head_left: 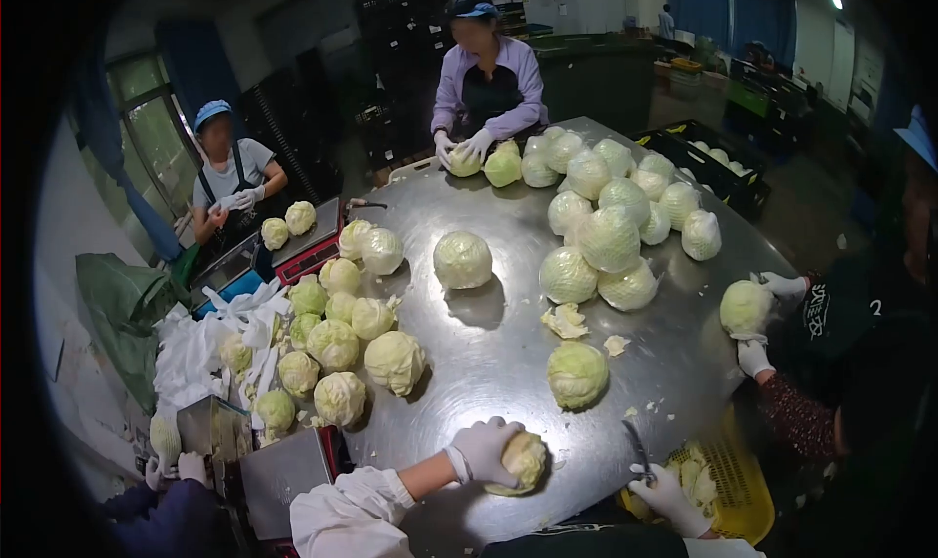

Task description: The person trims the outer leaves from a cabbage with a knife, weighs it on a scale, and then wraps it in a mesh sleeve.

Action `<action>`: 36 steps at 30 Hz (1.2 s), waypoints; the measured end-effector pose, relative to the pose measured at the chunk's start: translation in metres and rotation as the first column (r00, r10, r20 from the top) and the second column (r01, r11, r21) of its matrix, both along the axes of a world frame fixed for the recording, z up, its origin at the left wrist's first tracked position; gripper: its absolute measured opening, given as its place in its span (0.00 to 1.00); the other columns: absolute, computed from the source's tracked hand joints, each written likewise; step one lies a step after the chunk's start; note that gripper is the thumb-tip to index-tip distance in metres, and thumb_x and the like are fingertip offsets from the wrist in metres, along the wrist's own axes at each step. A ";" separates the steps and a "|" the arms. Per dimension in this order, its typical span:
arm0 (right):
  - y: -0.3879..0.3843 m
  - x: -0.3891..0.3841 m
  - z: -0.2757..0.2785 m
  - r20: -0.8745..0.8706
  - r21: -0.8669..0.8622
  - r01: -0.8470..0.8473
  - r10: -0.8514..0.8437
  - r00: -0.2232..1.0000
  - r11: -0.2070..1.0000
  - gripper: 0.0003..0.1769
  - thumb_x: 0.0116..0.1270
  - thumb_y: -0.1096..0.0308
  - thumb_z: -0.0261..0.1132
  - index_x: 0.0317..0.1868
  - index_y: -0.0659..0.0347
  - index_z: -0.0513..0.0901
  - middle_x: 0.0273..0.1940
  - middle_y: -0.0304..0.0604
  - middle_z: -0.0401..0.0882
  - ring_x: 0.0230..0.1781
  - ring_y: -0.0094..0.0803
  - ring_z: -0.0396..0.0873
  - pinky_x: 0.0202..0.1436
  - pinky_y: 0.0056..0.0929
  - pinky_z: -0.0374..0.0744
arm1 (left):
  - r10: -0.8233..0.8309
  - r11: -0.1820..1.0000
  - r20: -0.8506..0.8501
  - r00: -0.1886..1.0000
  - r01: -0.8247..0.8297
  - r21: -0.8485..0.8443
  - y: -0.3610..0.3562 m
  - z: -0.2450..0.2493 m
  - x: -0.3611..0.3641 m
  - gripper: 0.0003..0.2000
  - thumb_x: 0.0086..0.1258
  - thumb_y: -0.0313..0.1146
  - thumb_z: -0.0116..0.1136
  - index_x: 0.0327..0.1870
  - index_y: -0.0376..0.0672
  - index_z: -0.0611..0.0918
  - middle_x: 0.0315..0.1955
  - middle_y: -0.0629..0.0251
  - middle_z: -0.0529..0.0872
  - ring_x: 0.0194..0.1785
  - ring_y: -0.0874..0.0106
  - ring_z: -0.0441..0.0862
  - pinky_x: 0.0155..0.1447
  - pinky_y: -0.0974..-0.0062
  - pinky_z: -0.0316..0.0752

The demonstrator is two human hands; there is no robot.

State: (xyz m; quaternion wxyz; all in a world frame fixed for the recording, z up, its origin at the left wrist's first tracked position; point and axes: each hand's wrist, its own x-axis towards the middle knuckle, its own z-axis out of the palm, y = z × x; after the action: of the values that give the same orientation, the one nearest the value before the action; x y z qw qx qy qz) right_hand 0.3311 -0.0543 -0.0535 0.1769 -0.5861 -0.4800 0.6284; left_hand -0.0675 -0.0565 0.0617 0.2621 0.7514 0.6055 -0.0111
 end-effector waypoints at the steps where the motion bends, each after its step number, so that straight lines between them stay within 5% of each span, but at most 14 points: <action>1: 0.002 -0.015 -0.008 0.033 0.150 -0.085 0.080 0.996 0.985 0.23 0.68 0.65 0.70 0.59 0.69 0.81 0.40 0.45 0.86 0.40 0.30 0.84 0.48 0.31 0.82 | -0.034 0.995 -0.028 0.999 0.037 0.091 -0.006 0.003 0.015 0.46 0.45 0.62 0.78 0.67 0.50 0.76 0.57 0.46 0.81 0.57 0.45 0.83 0.61 0.53 0.80; 3: -0.001 -0.041 -0.007 0.067 0.280 -0.155 0.142 0.988 0.947 0.23 0.69 0.65 0.69 0.60 0.69 0.79 0.40 0.49 0.86 0.40 0.36 0.85 0.47 0.35 0.82 | -0.080 0.983 -0.067 0.995 0.090 0.162 -0.015 -0.001 0.024 0.47 0.45 0.61 0.80 0.68 0.49 0.75 0.59 0.46 0.80 0.58 0.46 0.83 0.61 0.52 0.80; 5: -0.001 -0.063 0.010 0.188 0.394 -0.328 0.274 0.943 0.859 0.22 0.72 0.65 0.64 0.61 0.69 0.75 0.42 0.58 0.84 0.43 0.52 0.85 0.50 0.43 0.81 | 0.019 0.903 0.373 0.928 -0.176 0.392 -0.020 -0.021 0.020 0.47 0.47 0.58 0.81 0.69 0.46 0.74 0.63 0.44 0.75 0.56 0.46 0.82 0.60 0.54 0.80; 8: -0.001 -0.082 0.038 0.119 0.335 -0.390 0.372 0.920 0.858 0.21 0.74 0.65 0.59 0.61 0.69 0.72 0.44 0.64 0.81 0.45 0.61 0.82 0.52 0.47 0.80 | 0.184 0.959 0.511 0.840 -0.268 0.095 -0.036 -0.074 0.026 0.44 0.51 0.51 0.82 0.66 0.39 0.74 0.64 0.43 0.72 0.61 0.49 0.79 0.68 0.57 0.74; 9: 0.000 -0.080 0.030 0.129 0.308 -0.415 0.395 0.910 0.856 0.20 0.75 0.64 0.58 0.60 0.69 0.72 0.45 0.64 0.81 0.46 0.61 0.82 0.52 0.49 0.79 | 0.195 0.931 0.668 0.718 -0.351 0.105 -0.044 -0.090 0.043 0.40 0.55 0.45 0.80 0.65 0.35 0.72 0.63 0.44 0.71 0.65 0.50 0.74 0.72 0.58 0.68; 14: -0.002 -0.062 0.019 0.222 0.307 -0.446 0.392 0.893 0.841 0.20 0.78 0.62 0.55 0.62 0.66 0.71 0.47 0.64 0.81 0.47 0.62 0.83 0.52 0.53 0.80 | 0.265 0.832 0.766 0.585 -0.540 0.125 -0.062 -0.128 0.078 0.39 0.58 0.42 0.79 0.66 0.35 0.68 0.64 0.47 0.70 0.69 0.51 0.70 0.75 0.56 0.65; 16: -0.012 -0.058 0.023 0.171 0.337 -0.402 0.365 0.915 0.851 0.20 0.77 0.62 0.56 0.63 0.66 0.70 0.47 0.64 0.81 0.46 0.61 0.84 0.51 0.52 0.81 | 0.353 0.727 0.860 0.369 -0.687 -0.004 -0.066 -0.129 0.092 0.40 0.59 0.43 0.78 0.67 0.35 0.67 0.68 0.46 0.67 0.73 0.54 0.66 0.77 0.58 0.63; 22: -0.036 -0.058 0.013 0.083 0.289 -0.448 0.444 0.892 0.846 0.24 0.76 0.64 0.57 0.66 0.68 0.67 0.45 0.66 0.80 0.42 0.57 0.86 0.44 0.49 0.84 | 0.399 0.618 0.841 0.365 -0.785 0.048 -0.075 -0.132 0.120 0.40 0.62 0.41 0.77 0.70 0.35 0.65 0.74 0.44 0.62 0.77 0.55 0.61 0.80 0.59 0.59; 24: -0.044 -0.060 -0.001 0.119 0.388 -0.417 0.404 0.907 0.822 0.24 0.76 0.64 0.57 0.65 0.70 0.66 0.44 0.66 0.80 0.40 0.58 0.86 0.42 0.49 0.85 | 0.372 0.614 0.864 0.340 -0.788 0.045 -0.077 -0.137 0.125 0.40 0.63 0.41 0.77 0.70 0.34 0.65 0.74 0.44 0.62 0.77 0.55 0.61 0.80 0.58 0.58; 25: -0.043 -0.061 0.003 0.262 0.533 -0.496 0.424 0.867 0.685 0.22 0.75 0.64 0.56 0.61 0.71 0.66 0.44 0.67 0.81 0.37 0.61 0.86 0.41 0.52 0.85 | 0.347 0.600 0.885 0.312 -0.799 0.046 -0.078 -0.138 0.128 0.40 0.64 0.40 0.76 0.71 0.34 0.64 0.74 0.43 0.61 0.77 0.54 0.61 0.81 0.57 0.56; 28: -0.039 -0.065 0.018 0.273 0.347 -0.461 0.382 0.883 0.817 0.16 0.75 0.64 0.56 0.53 0.70 0.68 0.41 0.65 0.82 0.34 0.60 0.86 0.38 0.52 0.85 | 0.337 0.587 0.875 0.348 -0.804 0.094 -0.078 -0.139 0.132 0.40 0.64 0.39 0.76 0.72 0.34 0.64 0.75 0.42 0.59 0.77 0.53 0.60 0.81 0.55 0.55; 29: -0.034 -0.066 0.022 0.288 0.336 -0.481 0.397 0.871 0.810 0.13 0.75 0.65 0.56 0.46 0.69 0.69 0.39 0.63 0.81 0.33 0.58 0.86 0.35 0.50 0.85 | 0.340 0.592 0.875 0.346 -0.801 0.087 -0.076 -0.140 0.132 0.40 0.64 0.39 0.76 0.72 0.34 0.64 0.75 0.42 0.59 0.77 0.53 0.60 0.81 0.55 0.55; 34: -0.028 -0.068 0.027 0.421 0.371 -0.529 0.370 0.828 0.763 0.12 0.73 0.66 0.58 0.45 0.68 0.71 0.36 0.60 0.80 0.30 0.55 0.86 0.29 0.42 0.85 | 0.418 0.539 0.878 0.235 -0.842 -0.031 -0.072 -0.138 0.134 0.39 0.63 0.37 0.76 0.70 0.34 0.65 0.74 0.42 0.61 0.77 0.52 0.60 0.81 0.54 0.55; 36: -0.037 -0.061 0.026 0.481 0.560 -0.584 0.343 0.806 0.588 0.11 0.71 0.67 0.59 0.42 0.70 0.73 0.33 0.55 0.77 0.26 0.49 0.83 0.27 0.39 0.84 | 0.374 0.570 0.869 0.325 -0.819 0.061 -0.072 -0.137 0.135 0.40 0.62 0.36 0.77 0.70 0.33 0.65 0.73 0.41 0.62 0.76 0.51 0.61 0.80 0.53 0.55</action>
State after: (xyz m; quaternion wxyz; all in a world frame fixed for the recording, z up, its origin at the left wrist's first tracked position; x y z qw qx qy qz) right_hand 0.2703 -0.0909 -0.0274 0.1263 -0.4236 -0.8363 0.3245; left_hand 0.0680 -0.1289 -0.0751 0.2770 0.4186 0.6467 0.5742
